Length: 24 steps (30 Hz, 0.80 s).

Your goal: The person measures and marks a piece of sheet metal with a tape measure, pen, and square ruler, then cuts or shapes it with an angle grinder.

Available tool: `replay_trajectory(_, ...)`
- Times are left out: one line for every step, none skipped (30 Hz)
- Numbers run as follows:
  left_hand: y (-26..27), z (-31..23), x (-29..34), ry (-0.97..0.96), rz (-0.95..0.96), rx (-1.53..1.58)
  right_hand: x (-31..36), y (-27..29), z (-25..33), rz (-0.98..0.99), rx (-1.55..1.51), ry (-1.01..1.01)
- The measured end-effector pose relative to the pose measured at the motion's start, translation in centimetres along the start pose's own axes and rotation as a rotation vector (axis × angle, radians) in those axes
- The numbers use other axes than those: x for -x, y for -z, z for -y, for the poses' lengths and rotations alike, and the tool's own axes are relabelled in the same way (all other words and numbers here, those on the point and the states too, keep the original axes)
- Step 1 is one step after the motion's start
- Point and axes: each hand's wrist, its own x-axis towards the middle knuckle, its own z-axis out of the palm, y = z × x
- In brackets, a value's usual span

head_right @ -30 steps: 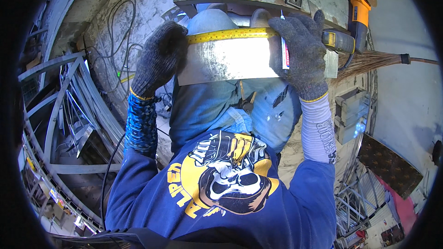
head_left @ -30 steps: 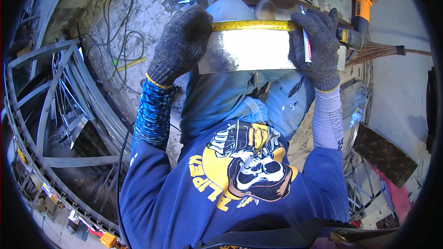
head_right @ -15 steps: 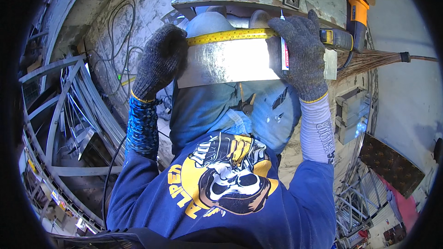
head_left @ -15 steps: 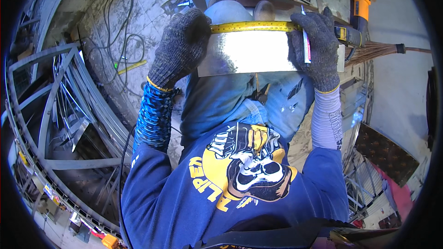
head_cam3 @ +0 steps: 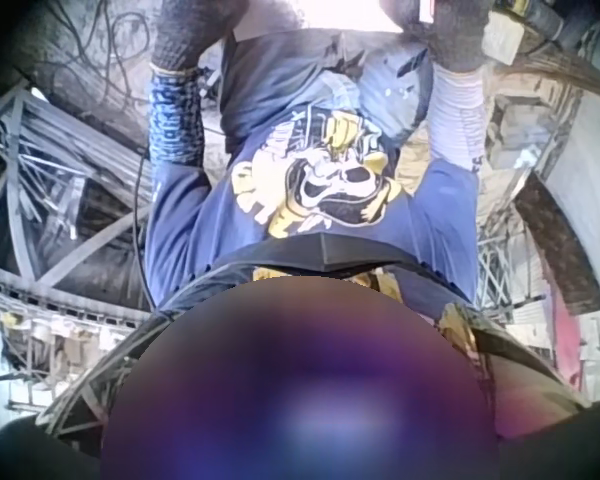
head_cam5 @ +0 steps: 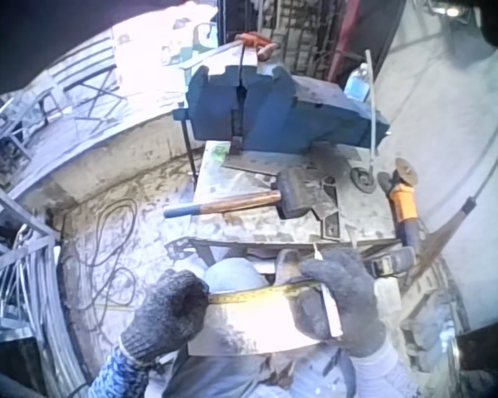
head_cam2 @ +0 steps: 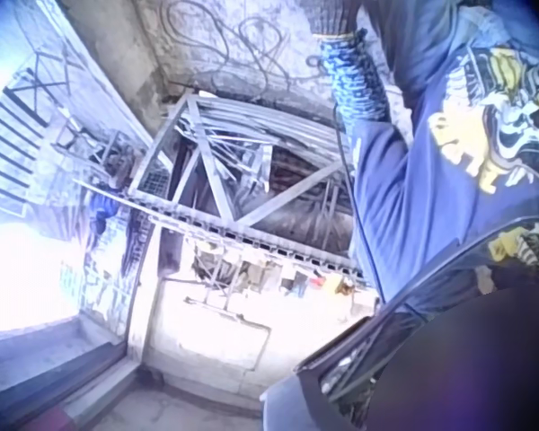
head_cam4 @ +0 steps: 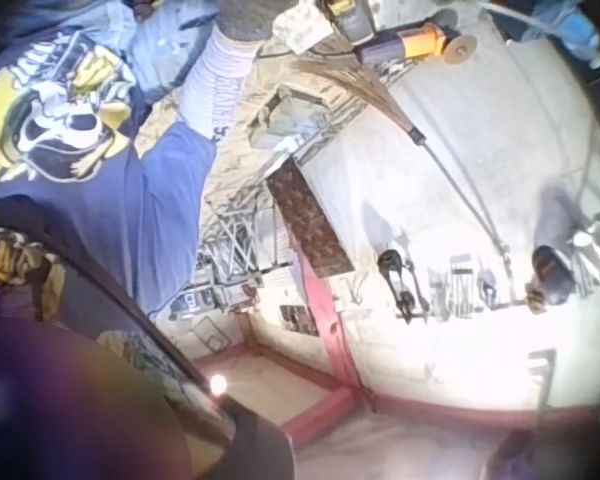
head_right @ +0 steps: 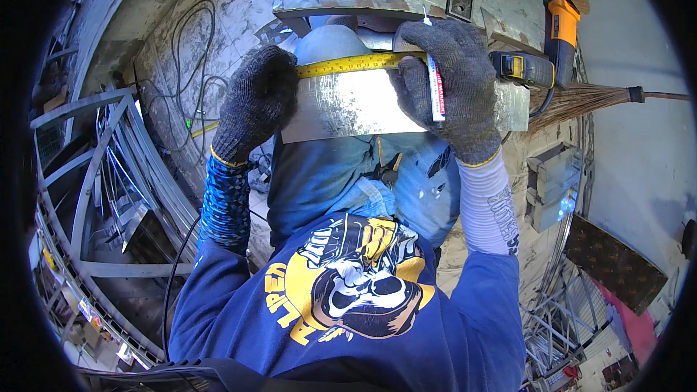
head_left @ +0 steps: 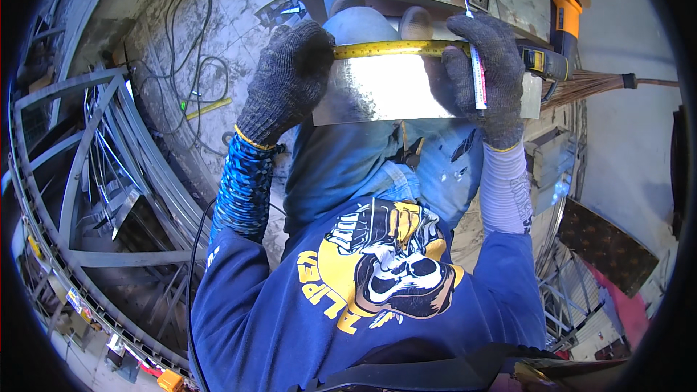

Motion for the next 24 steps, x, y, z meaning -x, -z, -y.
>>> replay_trajectory(0.0,0.0,0.0,-0.011,0.002,0.005,-0.1,-0.1,0.0,0.0,0.013,0.008)
replay_trajectory(0.1,-0.1,0.0,0.008,0.009,0.01,-0.2,-0.2,0.0,0.0,0.026,0.016)
replay_trajectory(0.1,-0.1,-0.1,0.002,0.008,0.019,-0.3,-0.1,0.1,0.001,0.025,0.016)
replay_trajectory(0.1,-0.1,-0.1,-0.023,0.001,0.022,-0.3,0.0,0.3,0.002,0.028,0.028)
replay_trajectory(0.1,-0.2,-0.2,-0.002,0.009,0.029,-0.3,0.1,0.6,0.017,0.031,0.028)
replay_trajectory(0.1,-0.1,-0.2,-0.036,-0.01,0.02,-0.2,0.3,1.0,0.005,0.029,0.039)
replay_trajectory(0.1,-0.1,-0.3,-0.08,-0.032,0.0,-0.1,0.5,1.3,0.043,-0.109,-0.062)
replay_trajectory(0.0,-0.1,-0.4,-0.068,-0.027,0.012,0.3,0.4,2.0,0.043,-0.236,-0.175)
replay_trajectory(-0.1,-0.1,-0.4,-0.074,-0.045,0.023,0.5,0.4,2.5,0.083,-0.249,-0.163)
replay_trajectory(-0.1,0.0,-0.4,-0.09,-0.07,0.02,1.2,0.0,3.5,0.013,-0.63,-0.393)
replay_trajectory(-0.1,0.0,-0.4,-0.079,-0.062,0.034,1.6,-0.4,4.1,-0.063,-1.011,-0.622)
replay_trajectory(-0.2,0.0,-0.4,-0.07,-0.062,0.041,1.5,-0.8,3.7,-0.001,-0.983,-0.481)
replay_trajectory(-0.2,0.0,-0.3,-0.06,-0.062,0.047,1.6,-1.1,3.6,0.032,-0.976,-0.468)
replay_trajectory(-0.1,0.1,-0.3,-0.057,-0.06,0.047,1.7,-1.4,3.6,0.078,-0.86,-0.45)
replay_trajectory(0.0,0.1,-0.3,-0.067,-0.046,0.029,1.7,-1.7,3.5,0.081,-0.765,-0.393)
replay_trajectory(0.0,0.1,-0.2,-0.077,-0.031,0.01,1.8,-1.7,3.6,0.098,-0.764,-0.4)
replay_trajectory(0.0,0.1,-0.2,-0.073,-0.028,0.011,1.9,-1.6,3.7,0.12,-0.702,-0.428)
replay_trajectory(0.1,0.0,-0.2,-0.066,-0.015,0.005,1.9,-1.5,3.7,0.137,-0.637,-0.43)
replay_trajectory(0.1,0.0,-0.2,-0.067,-0.014,-0.002,1.9,-1.4,3.8,0.141,-0.639,-0.456)
replay_trajectory(0.0,-0.1,-0.1,-0.059,0.001,0.003,1.9,-1.2,3.8,0.157,-0.59,-0.439)
replay_trajectory(-0.2,-0.1,-0.1,-0.049,-0.031,0.045,1.9,-1.2,3.8,0.178,-0.534,-0.44)
replay_trajectory(-0.3,-0.1,-0.2,-0.046,-0.061,0.082,1.9,-1.3,3.8,0.171,-0.537,-0.424)
replay_trajectory(-0.4,-0.1,-0.1,-0.04,-0.061,0.088,1.9,-1.5,3.7,0.174,-0.551,-0.429)
replay_trajectory(-0.4,-0.1,-0.1,-0.039,-0.061,0.084,2.0,-1.7,3.7,0.176,-0.566,-0.434)
